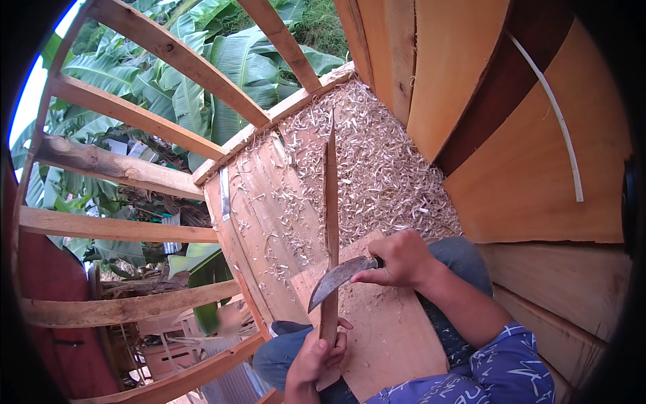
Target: The person sits cross-legged on a wooden platform and uses a curved knife to shave thin strips from a long, slender piece of wood. The person holds the wood with their left hand and scrapes the surface with the knife in their right hand, creating a pile of wood shavings.
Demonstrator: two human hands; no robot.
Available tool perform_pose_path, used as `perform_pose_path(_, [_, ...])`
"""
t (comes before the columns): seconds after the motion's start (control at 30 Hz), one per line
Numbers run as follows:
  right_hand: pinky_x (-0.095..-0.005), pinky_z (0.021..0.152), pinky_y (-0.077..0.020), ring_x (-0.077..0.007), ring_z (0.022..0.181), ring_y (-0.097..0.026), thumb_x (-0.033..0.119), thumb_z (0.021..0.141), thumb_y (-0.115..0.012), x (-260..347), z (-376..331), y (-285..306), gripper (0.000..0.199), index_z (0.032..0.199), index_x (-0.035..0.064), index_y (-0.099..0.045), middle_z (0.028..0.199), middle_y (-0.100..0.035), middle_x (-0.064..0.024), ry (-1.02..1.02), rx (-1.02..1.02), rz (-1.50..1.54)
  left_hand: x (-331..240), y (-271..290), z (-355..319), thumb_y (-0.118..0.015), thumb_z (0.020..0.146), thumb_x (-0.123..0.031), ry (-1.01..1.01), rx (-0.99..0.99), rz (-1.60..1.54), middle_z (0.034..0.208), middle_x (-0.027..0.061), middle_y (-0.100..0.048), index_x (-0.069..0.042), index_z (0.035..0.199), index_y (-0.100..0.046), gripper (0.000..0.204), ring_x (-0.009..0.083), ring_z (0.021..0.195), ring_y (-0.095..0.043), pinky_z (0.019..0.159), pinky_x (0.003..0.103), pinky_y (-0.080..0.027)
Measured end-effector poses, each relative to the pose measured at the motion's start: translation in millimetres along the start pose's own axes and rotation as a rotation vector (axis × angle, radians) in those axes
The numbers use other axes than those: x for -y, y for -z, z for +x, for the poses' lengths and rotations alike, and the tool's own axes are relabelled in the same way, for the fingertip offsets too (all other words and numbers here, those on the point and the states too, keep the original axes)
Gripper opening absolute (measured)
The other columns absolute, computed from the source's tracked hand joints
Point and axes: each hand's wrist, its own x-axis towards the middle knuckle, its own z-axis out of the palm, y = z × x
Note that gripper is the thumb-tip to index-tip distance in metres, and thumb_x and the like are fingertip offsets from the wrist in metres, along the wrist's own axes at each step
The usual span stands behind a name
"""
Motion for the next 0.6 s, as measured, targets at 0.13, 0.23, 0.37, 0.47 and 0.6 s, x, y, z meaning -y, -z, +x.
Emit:
perform_pose_path(0.13, [-0.0383,0.046,-0.0467,-0.0284,0.046,-0.059,0.082,0.065,-0.056,-4.3,2.6,2.8,0.076,0.05,0.0068,-0.052,0.046,-0.052,-0.0098,-0.017,-0.117,-0.094,-9.4,-25.2,-4.4,-0.063,0.084,-0.052,0.003,-0.17,0.12,0.062,-0.0038,-0.035,0.004,0.121,-0.04,0.071,0.0034,0.047,-0.032,0.041,0.02,-0.026])
perform_pose_path(0.23, [-0.0381,0.045,-0.0464,-0.0278,0.046,-0.059,0.084,0.063,-0.055,-3.0,-1.6,4.7,0.078,0.052,0.0067,-0.053,0.046,-0.052,-0.0096,-0.039,-0.18,-0.094,-1.5,-36.5,-6.6,-0.066,0.084,-0.045,-0.012,-0.201,0.12,0.062,-0.0026,-0.037,0.004,0.12,-0.039,0.066,0.0035,0.046,-0.032,0.04,0.02,-0.025])
perform_pose_path(0.37, [-0.0375,0.044,-0.046,-0.0275,0.046,-0.059,0.085,0.065,-0.052,-3.8,1.1,13.7,0.08,0.052,0.0062,-0.053,0.047,-0.052,-0.0106,-0.15,-0.265,-0.12,2.3,-49.5,-8.3,-0.065,0.086,-0.037,0.003,-0.206,0.096,0.063,-0.0022,-0.037,0.002,0.121,-0.039,0.058,0.0036,0.046,-0.032,0.041,0.02,-0.025])
perform_pose_path(0.47, [-0.0383,0.045,-0.0469,-0.0284,0.049,-0.061,0.083,0.069,-0.051,-15.7,9.0,25.3,0.08,0.053,0.0045,-0.055,0.049,-0.054,-0.0131,-0.277,-0.3,-0.194,9.7,-49.8,-18.8,-0.063,0.088,-0.032,0.016,-0.219,0.06,0.064,-0.0022,-0.037,0.001,0.119,-0.04,0.05,0.0036,0.046,-0.032,0.04,0.021,-0.025])
perform_pose_path(0.6, [-0.039,0.046,-0.0479,-0.0292,0.05,-0.062,0.082,0.071,-0.05,-11.8,4.4,14.1,0.08,0.054,0.004,-0.056,0.05,-0.055,-0.0131,-0.226,-0.24,-0.043,5.1,-42.1,-27.0,-0.061,0.09,-0.022,-0.023,-0.304,-0.002,0.066,-0.0031,-0.041,-0.002,0.116,-0.042,0.038,0.0033,0.048,-0.036,0.041,0.02,-0.028])
